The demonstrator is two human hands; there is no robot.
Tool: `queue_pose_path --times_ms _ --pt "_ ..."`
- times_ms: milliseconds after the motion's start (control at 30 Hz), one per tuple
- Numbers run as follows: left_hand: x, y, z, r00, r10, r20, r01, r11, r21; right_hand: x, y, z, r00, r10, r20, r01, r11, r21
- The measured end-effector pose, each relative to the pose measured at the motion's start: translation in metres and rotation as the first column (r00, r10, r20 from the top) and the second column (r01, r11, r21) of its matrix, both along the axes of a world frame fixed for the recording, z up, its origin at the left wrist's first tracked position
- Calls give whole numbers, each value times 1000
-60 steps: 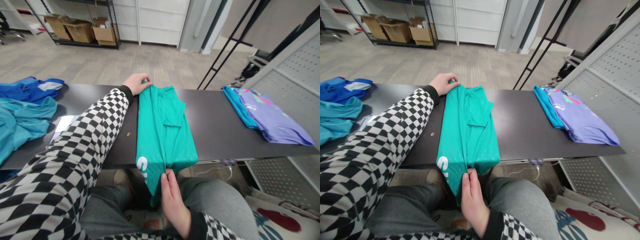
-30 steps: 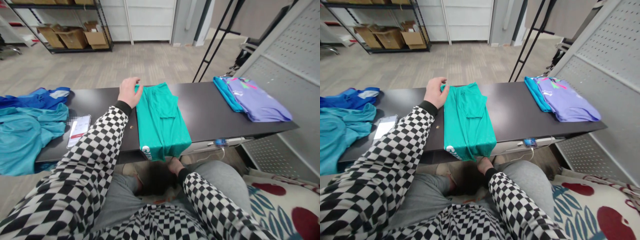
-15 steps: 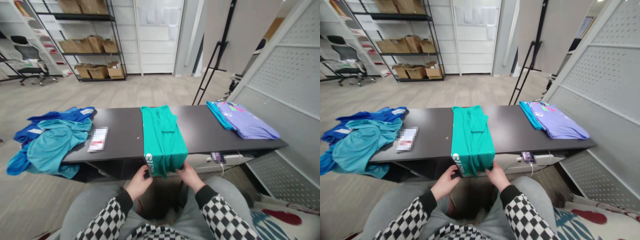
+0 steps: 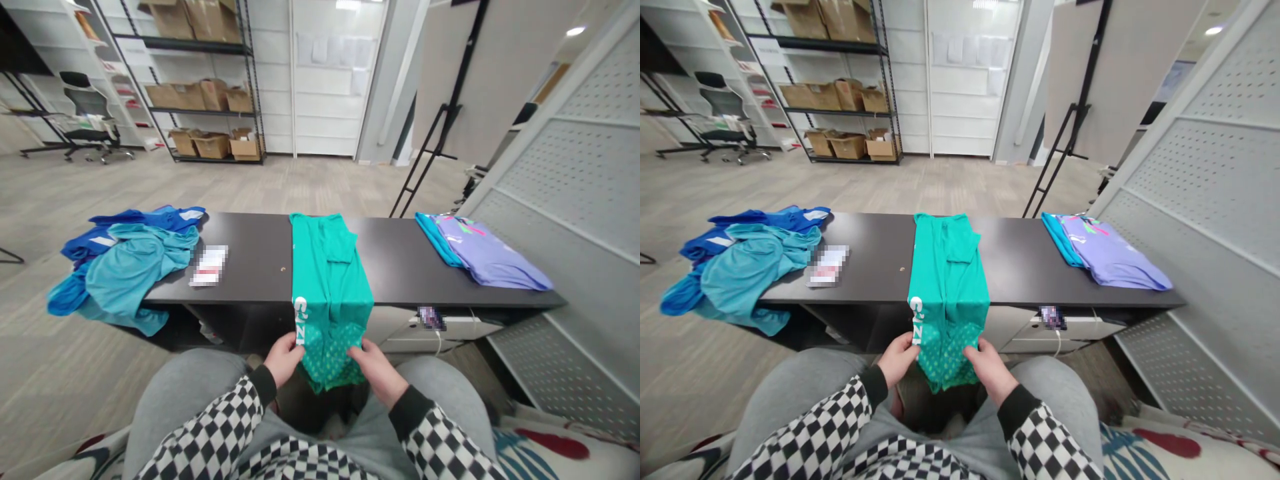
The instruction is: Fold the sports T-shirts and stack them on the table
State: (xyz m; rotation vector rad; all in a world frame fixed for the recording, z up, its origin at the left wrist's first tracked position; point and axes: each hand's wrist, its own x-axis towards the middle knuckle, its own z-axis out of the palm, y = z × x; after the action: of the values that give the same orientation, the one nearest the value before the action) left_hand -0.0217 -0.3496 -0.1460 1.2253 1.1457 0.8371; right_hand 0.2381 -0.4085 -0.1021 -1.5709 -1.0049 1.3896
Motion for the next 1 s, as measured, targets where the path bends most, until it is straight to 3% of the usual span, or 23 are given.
queue_pose_path --times_ms 100,167,233,300,367,433,500,567,667,733,867,1000 --pt "2 -33 11 952 246 183 -187 938 -292 -11 -36 21 957 -142 -254 134 990 -51" --pt "1 -58 18 910 301 284 -126 855 -503 -14 -61 33 904 -208 -373 170 977 -132" --pt "-3 -81 23 923 206 326 42 787 -616 -14 -84 42 857 -222 -465 148 970 -191" --pt "-10 -96 28 955 -5 296 190 777 -600 -10 -102 48 837 -183 -515 84 974 -209" --pt "-18 -101 37 947 -240 212 315 817 -483 -3 -114 51 863 -99 -495 -5 979 -204" --pt "-24 -101 51 928 -355 115 372 866 -334 5 -120 53 920 10 -393 -88 979 -182" --pt "-26 -100 69 948 -308 83 319 918 -234 10 -122 56 957 64 -284 -108 984 -142" --pt "-25 -102 89 971 -191 146 220 951 -219 12 -122 63 964 28 -264 -55 994 -96" --pt "-21 -111 119 965 -6 264 86 952 -293 10 -123 77 926 -91 -366 59 994 -97" --pt "-21 -118 133 947 66 315 55 931 -361 10 -127 84 899 -134 -417 91 988 -123" --pt "-31 -131 141 946 37 322 125 875 -468 14 -144 91 903 -113 -415 66 990 -128" --pt "-46 -136 135 975 -12 220 95 923 -372 25 -147 97 933 -99 -346 60 991 -120"
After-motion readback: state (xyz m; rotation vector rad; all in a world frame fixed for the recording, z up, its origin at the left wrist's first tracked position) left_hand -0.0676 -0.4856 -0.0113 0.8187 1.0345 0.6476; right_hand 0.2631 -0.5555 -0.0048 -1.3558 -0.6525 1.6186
